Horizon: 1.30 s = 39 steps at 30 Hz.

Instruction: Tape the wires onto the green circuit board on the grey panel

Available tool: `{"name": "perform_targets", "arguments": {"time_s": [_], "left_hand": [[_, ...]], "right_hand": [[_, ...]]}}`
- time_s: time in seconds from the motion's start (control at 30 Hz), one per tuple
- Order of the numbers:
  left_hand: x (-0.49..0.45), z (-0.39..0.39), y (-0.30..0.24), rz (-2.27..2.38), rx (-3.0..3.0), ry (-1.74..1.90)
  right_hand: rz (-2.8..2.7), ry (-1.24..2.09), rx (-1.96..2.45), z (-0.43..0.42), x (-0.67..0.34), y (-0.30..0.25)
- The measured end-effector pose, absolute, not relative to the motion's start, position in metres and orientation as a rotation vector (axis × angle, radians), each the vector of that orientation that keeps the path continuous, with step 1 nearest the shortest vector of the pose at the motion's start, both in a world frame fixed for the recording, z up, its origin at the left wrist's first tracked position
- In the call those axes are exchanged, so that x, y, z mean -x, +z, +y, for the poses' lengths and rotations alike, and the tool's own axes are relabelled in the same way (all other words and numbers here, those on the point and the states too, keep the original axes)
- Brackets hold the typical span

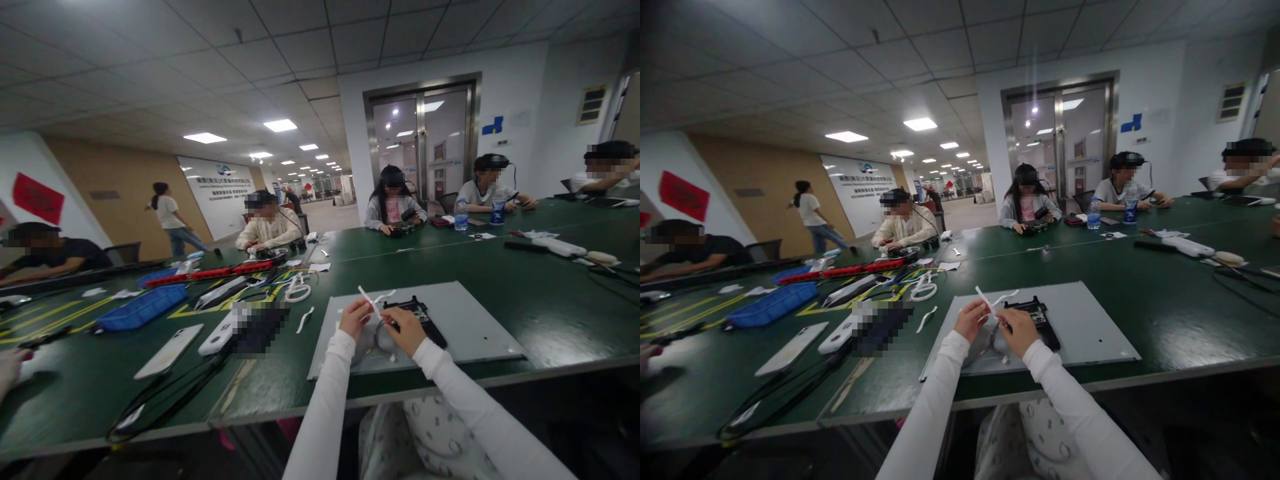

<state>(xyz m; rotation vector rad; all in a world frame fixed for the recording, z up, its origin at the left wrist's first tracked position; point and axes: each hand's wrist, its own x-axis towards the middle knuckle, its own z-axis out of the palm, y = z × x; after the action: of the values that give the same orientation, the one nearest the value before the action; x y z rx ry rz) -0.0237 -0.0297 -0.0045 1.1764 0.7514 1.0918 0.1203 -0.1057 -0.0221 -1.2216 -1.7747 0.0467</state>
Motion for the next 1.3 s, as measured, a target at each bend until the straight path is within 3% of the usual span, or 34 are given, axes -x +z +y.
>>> {"name": "perform_targets", "arguments": {"time_s": [1.3], "left_hand": [[0.0197,-0.0323,-0.0055,0.776,-1.266,1.040]], "right_hand": [[-1.735,-0.011,1.200,-0.1080,-0.1218,-0.0235]]}}
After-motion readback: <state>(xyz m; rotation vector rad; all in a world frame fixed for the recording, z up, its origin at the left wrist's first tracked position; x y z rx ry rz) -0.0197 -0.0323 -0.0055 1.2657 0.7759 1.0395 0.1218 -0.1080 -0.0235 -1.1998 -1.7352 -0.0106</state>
